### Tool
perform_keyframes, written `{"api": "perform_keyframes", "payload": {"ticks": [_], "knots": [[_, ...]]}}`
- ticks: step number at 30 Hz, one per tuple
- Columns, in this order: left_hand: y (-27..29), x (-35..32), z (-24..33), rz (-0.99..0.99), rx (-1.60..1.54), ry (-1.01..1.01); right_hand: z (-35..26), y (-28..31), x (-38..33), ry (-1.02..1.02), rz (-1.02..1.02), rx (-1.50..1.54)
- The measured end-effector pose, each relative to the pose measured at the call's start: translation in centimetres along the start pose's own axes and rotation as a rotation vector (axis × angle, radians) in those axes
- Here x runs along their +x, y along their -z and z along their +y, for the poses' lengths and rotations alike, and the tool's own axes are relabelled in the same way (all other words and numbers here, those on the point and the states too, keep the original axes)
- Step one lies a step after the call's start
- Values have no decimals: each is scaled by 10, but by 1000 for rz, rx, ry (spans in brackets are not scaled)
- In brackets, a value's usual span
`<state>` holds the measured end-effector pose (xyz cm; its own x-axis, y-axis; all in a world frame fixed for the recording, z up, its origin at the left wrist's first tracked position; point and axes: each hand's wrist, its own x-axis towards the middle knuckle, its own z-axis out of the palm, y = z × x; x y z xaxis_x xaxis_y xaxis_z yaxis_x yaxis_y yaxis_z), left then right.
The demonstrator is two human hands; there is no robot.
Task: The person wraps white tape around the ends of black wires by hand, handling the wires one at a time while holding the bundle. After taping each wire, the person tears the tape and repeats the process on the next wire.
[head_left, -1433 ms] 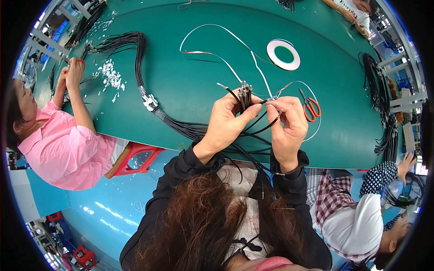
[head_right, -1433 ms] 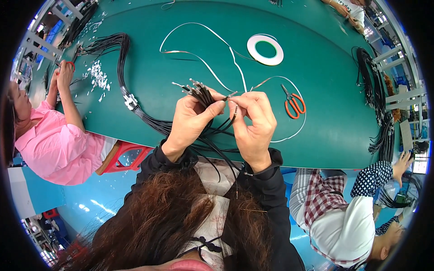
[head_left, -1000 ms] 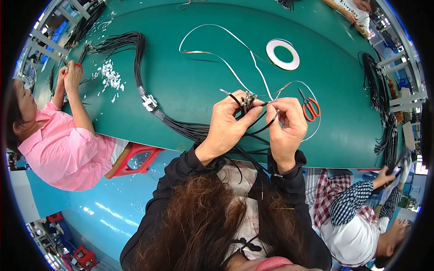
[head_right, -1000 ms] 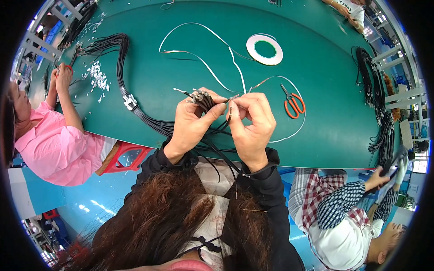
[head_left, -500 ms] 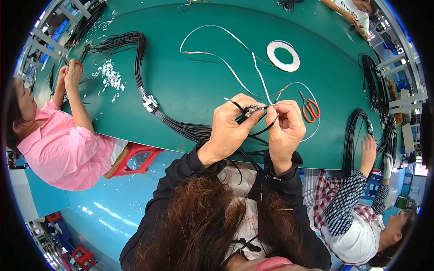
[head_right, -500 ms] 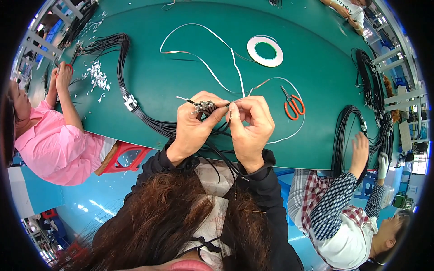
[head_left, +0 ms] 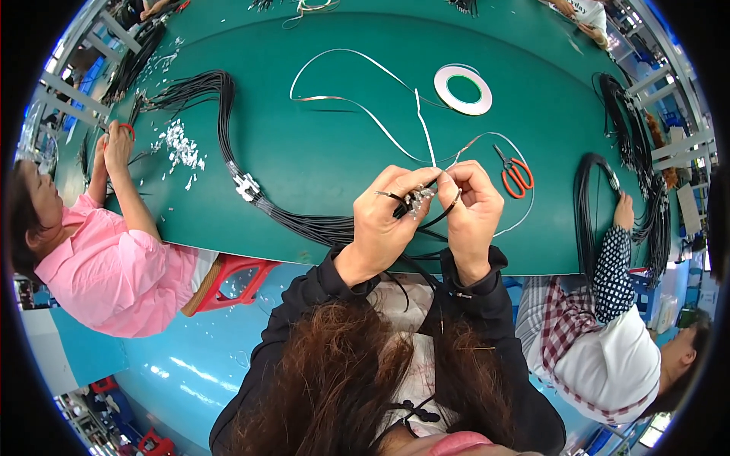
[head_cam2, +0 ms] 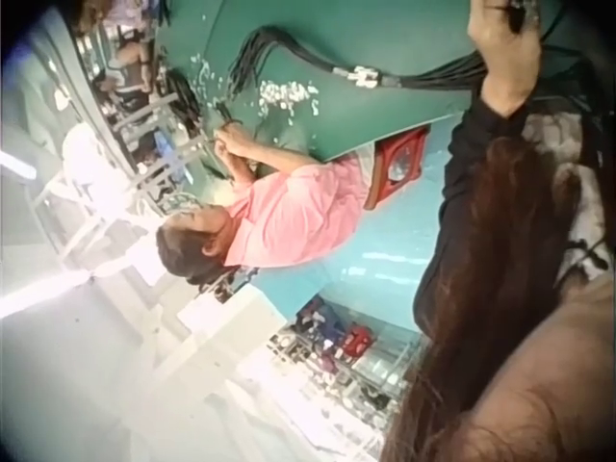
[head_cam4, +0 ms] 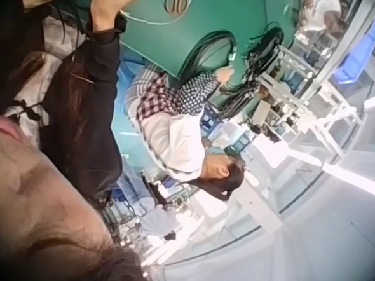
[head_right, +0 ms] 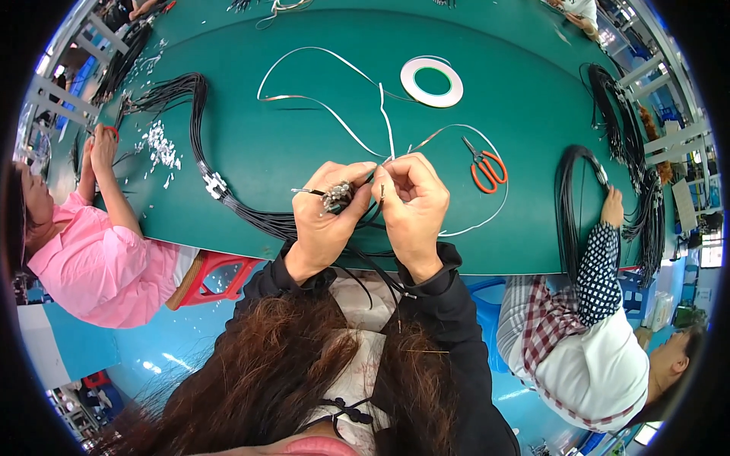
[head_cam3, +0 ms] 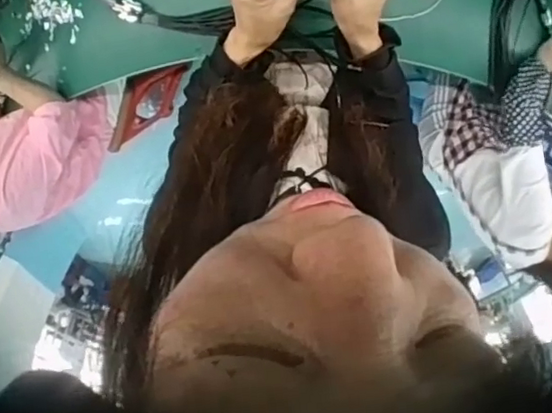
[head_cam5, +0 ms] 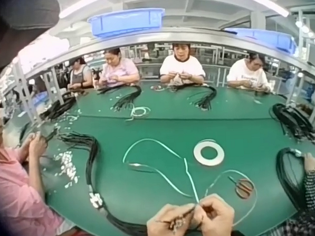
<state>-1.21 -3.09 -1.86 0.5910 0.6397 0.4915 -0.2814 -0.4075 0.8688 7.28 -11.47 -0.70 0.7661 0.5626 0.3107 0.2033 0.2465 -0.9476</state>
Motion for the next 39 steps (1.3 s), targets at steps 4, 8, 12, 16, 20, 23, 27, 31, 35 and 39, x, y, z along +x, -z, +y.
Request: {"api": "perform_keyframes", "payload": {"ticks": [4,8,12,16,20,23,27,31,35,39], "knots": [[1,2,-4,-32,55,-39,2,-1,-1,0,-10,29],[0,2,-9,-34,-30,54,1,-4,1,54,0,10],[-3,5,-13,-31,-260,210,0,-6,3,90,12,-30],[-4,8,-7,-14,-426,313,0,-8,2,68,19,-53],[4,12,-8,-68,-485,386,2,-9,4,108,39,-143],[3,11,-9,-36,-511,384,2,-11,2,135,43,-181],[2,10,-7,-23,-513,380,0,-10,1,132,40,-175],[2,9,-7,-29,-505,379,-3,-8,2,130,35,-206],[2,10,-7,-26,-505,386,-2,-11,2,149,45,-236],[1,11,-6,-39,-516,407,-2,-12,0,147,55,-190]]}}
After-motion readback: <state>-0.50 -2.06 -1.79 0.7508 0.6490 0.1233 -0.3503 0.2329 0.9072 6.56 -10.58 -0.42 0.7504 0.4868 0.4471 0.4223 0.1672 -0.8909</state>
